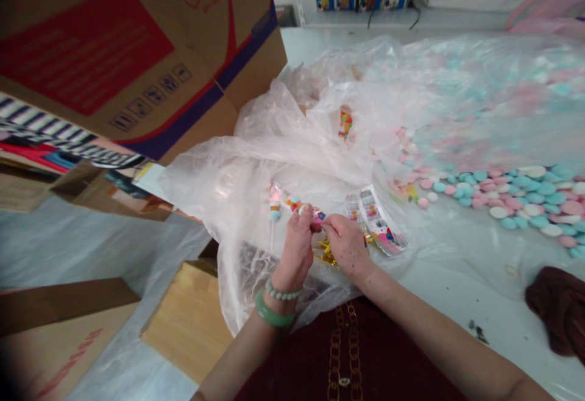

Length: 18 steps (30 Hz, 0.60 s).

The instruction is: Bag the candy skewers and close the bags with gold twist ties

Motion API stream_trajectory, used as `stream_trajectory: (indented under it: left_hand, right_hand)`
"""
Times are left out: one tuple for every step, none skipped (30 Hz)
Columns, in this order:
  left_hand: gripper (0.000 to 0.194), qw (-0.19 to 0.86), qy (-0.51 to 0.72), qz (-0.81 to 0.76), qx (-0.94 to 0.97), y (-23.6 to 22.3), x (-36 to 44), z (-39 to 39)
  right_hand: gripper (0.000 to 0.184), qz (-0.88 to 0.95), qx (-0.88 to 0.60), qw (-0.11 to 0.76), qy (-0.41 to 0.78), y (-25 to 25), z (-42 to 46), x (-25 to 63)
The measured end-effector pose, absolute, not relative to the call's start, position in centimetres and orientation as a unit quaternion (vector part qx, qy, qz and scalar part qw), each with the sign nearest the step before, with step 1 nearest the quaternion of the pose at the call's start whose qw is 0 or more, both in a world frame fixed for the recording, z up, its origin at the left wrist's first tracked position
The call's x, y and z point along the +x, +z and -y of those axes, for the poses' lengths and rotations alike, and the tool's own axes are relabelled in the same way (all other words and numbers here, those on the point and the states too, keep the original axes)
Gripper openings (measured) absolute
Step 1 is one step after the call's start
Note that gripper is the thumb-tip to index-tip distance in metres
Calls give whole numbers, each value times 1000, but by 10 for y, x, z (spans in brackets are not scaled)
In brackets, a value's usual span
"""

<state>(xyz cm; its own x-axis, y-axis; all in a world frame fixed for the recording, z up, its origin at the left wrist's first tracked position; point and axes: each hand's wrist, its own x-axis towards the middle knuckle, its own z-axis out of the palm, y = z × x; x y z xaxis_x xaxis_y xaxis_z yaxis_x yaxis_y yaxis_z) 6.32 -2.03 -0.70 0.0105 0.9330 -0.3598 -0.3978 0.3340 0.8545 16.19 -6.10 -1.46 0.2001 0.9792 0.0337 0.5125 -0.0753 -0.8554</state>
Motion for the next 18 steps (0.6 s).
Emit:
stream_trajectory:
  left_hand:
    - [27, 643, 512, -494, 284, -8, 66, 22]
    - [26, 649, 507, -490, 285, -10, 68, 23]
    - [28, 670, 494, -481, 276, -12, 69, 24]
    - [29, 698, 475, -469, 260, -14, 69, 25]
    - [31, 725, 455, -459, 239, -16, 69, 25]
    - [32, 747, 438, -451, 215, -19, 68, 25]
    - [33, 761, 428, -448, 193, -20, 67, 25]
    - [33, 768, 424, -447, 175, -21, 65, 24]
    - [33, 769, 426, -447, 164, -22, 63, 23]
    - [32, 768, 430, -447, 159, -21, 62, 22]
    - [32, 765, 435, -448, 159, -20, 60, 21]
    - [30, 763, 438, -447, 163, -18, 59, 20]
    - [29, 763, 439, -443, 170, -16, 58, 20]
    - [28, 766, 436, -437, 179, -14, 58, 19]
    - [28, 771, 431, -430, 186, -13, 59, 20]
    - [29, 777, 424, -424, 191, -12, 60, 20]
    - [30, 783, 418, -419, 193, -12, 61, 21]
    - [30, 787, 412, -417, 194, -12, 62, 21]
  right_hand:
    - [21, 562, -665, 395, 294, -15, 60, 161]
    - [21, 566, -660, 400, 290, -15, 60, 161]
    - [22, 569, -657, 404, 285, -16, 60, 161]
    - [22, 569, -656, 407, 281, -17, 60, 161]
    - [22, 566, -659, 409, 280, -17, 61, 162]
    - [22, 561, -663, 408, 281, -18, 61, 163]
    - [22, 556, -667, 404, 287, -19, 62, 164]
    - [21, 551, -670, 398, 298, -19, 63, 165]
    - [20, 546, -670, 392, 315, -19, 63, 166]
    - [20, 539, -669, 388, 335, -19, 64, 167]
    - [19, 531, -666, 384, 357, -19, 64, 167]
    - [18, 521, -663, 382, 378, -18, 64, 168]
    - [17, 509, -661, 383, 396, -18, 64, 168]
    - [16, 497, -660, 387, 410, -18, 63, 168]
    - [15, 487, -659, 393, 417, -19, 62, 168]
    - [14, 477, -661, 402, 418, -20, 60, 168]
    - [13, 469, -664, 410, 414, -22, 59, 167]
    - [15, 464, -667, 417, 408, -24, 57, 167]
